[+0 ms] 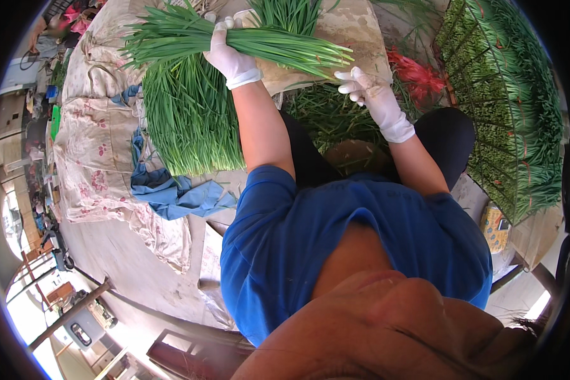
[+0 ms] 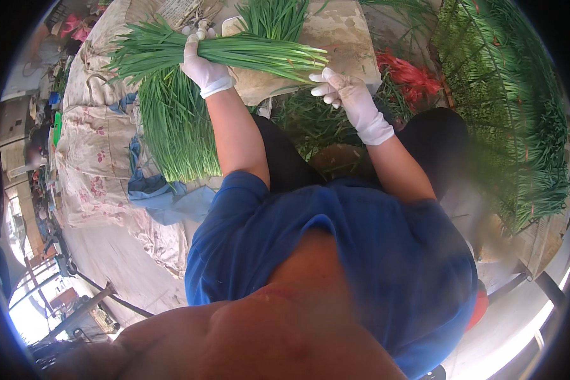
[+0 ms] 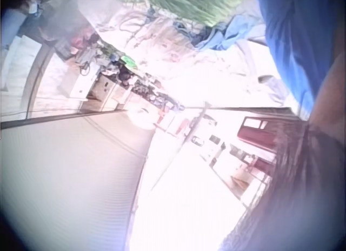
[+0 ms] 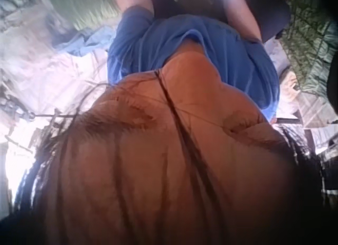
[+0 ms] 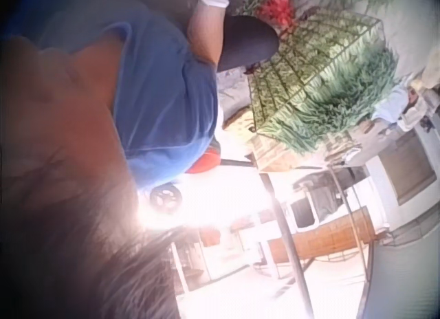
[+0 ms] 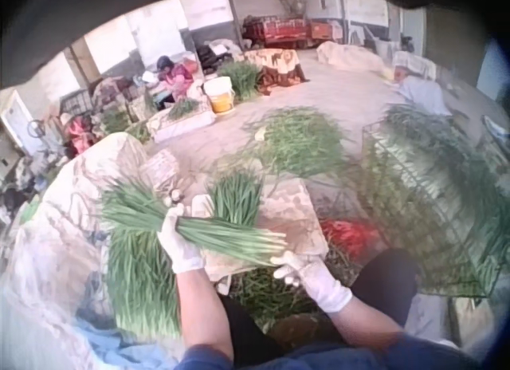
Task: The person gathers green onions from a pile, aligns them into neat bunches, and secures them with rubber bands. The person repeats this process, creating multiple tied bundles and placing them on a nearby surface.
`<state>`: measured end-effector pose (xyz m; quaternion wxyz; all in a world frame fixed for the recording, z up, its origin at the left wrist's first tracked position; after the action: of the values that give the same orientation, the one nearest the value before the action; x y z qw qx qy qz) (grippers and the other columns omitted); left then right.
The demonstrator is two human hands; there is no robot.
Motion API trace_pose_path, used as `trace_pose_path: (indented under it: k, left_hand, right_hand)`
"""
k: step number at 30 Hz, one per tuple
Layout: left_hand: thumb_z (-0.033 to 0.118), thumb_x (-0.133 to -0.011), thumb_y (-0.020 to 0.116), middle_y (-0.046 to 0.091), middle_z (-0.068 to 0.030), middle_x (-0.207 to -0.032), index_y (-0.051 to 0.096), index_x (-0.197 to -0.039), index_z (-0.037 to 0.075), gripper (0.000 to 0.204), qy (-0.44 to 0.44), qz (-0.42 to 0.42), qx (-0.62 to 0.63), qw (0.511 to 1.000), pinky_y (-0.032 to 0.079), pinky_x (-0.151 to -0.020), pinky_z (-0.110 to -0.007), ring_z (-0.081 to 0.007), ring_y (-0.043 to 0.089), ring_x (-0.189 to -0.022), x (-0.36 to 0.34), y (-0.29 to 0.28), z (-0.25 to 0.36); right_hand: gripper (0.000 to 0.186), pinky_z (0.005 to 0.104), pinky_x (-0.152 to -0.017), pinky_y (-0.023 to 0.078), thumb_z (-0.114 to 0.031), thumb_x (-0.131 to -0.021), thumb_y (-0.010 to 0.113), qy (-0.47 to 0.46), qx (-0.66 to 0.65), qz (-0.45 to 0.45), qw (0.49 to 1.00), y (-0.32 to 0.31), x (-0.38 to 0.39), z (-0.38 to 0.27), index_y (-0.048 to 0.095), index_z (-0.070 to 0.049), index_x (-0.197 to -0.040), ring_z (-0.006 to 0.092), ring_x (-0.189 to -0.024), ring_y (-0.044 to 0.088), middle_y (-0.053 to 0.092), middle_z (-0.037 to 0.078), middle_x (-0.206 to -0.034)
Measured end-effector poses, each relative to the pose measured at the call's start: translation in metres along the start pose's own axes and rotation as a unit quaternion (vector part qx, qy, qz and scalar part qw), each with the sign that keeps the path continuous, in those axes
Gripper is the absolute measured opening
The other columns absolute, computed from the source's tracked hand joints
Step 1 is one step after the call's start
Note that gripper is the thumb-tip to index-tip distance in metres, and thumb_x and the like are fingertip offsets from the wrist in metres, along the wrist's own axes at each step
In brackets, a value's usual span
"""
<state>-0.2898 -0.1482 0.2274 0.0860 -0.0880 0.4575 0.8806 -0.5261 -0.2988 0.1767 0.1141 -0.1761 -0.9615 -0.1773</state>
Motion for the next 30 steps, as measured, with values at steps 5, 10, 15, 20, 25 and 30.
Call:
trace_pose_path:
  k: [5, 10, 15, 20, 25, 30]
  left_hand:
    - [-0.005, -0.081, 0.046, 0.057, -0.0118, -0.088, 0.049, -0.106, -0.004, 0.026, -0.002, -0.015, -0.004, 1.000, 0.052, -0.075, -0.034, -0.0173, 0.057, -0.076, 0.006, 0.010, -0.007]
    - [-0.005, -0.080, 0.049, 0.057, -0.0110, -0.082, 0.048, -0.107, -0.004, 0.027, 0.037, 0.027, -0.018, 0.999, 0.052, -0.072, -0.034, -0.0179, 0.056, -0.071, -0.001, -0.002, -0.006]
    - [-0.004, -0.081, 0.050, 0.055, -0.0091, -0.074, 0.046, -0.109, -0.004, 0.028, 0.018, 0.066, -0.005, 0.998, 0.050, -0.067, -0.034, -0.0189, 0.055, -0.066, -0.006, -0.012, -0.004]
    - [-0.005, -0.080, 0.050, 0.054, -0.0095, -0.076, 0.045, -0.107, -0.004, 0.027, 0.049, 0.052, -0.017, 0.997, 0.050, -0.065, -0.031, -0.0177, 0.054, -0.066, 0.001, 0.001, -0.007]
    - [-0.010, -0.076, 0.048, 0.057, -0.0069, -0.086, 0.049, -0.105, -0.003, 0.030, 0.048, 0.036, 0.004, 0.998, 0.049, -0.065, -0.028, -0.0152, 0.054, -0.070, 0.023, 0.034, -0.017]
    - [-0.009, -0.077, 0.048, 0.057, -0.0090, -0.082, 0.050, -0.094, -0.003, 0.018, 0.067, 0.105, -0.012, 0.992, 0.049, -0.064, -0.028, -0.0163, 0.054, -0.066, 0.027, 0.045, -0.014]
  right_hand:
    - [0.032, 0.0198, -0.048, 0.034, -0.029, -0.093, 0.052, 0.000, -0.160, 0.052, 0.986, 0.004, -0.047, 0.017, 0.066, 0.000, -0.099, 0.0050, -0.054, 0.046, 0.067, 0.005, -0.083]
    - [0.025, 0.0195, -0.056, 0.041, -0.019, -0.092, 0.053, -0.055, 0.079, -0.172, 0.980, 0.018, 0.012, -0.010, 0.069, -0.001, -0.089, 0.0068, -0.060, 0.054, 0.066, 0.005, -0.073]
    - [0.021, 0.0279, -0.079, 0.050, -0.008, -0.085, 0.058, -0.283, 0.689, -0.056, 0.665, -0.033, 0.026, 0.070, 0.067, -0.009, -0.103, 0.0165, -0.084, 0.063, 0.067, 0.004, -0.090]
    - [0.025, 0.0190, -0.061, 0.045, -0.018, -0.086, 0.063, -0.070, 0.129, 0.079, 0.986, -0.001, 0.001, 0.010, 0.063, -0.006, -0.109, 0.0072, -0.075, 0.062, 0.066, 0.001, -0.087]
    - [0.017, 0.0165, -0.048, 0.033, -0.021, -0.084, 0.067, -0.030, -0.051, 0.184, 0.981, 0.029, -0.066, 0.007, 0.066, -0.007, -0.093, 0.0023, -0.053, 0.046, 0.064, -0.002, -0.073]
    - [0.015, 0.0167, -0.048, 0.034, -0.018, -0.086, 0.063, -0.106, -0.098, 0.019, 0.989, 0.041, -0.064, 0.003, 0.067, -0.003, -0.090, 0.0028, -0.055, 0.047, 0.063, 0.001, -0.072]
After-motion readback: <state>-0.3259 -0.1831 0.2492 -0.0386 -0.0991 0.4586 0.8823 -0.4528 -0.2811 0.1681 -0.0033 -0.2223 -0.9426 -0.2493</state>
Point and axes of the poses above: each hand's wrist, its own x-axis away from the middle knuckle, its own y-axis out of the palm, z = x × y, the point moved 1 cm from there along -x, towards the middle knuckle
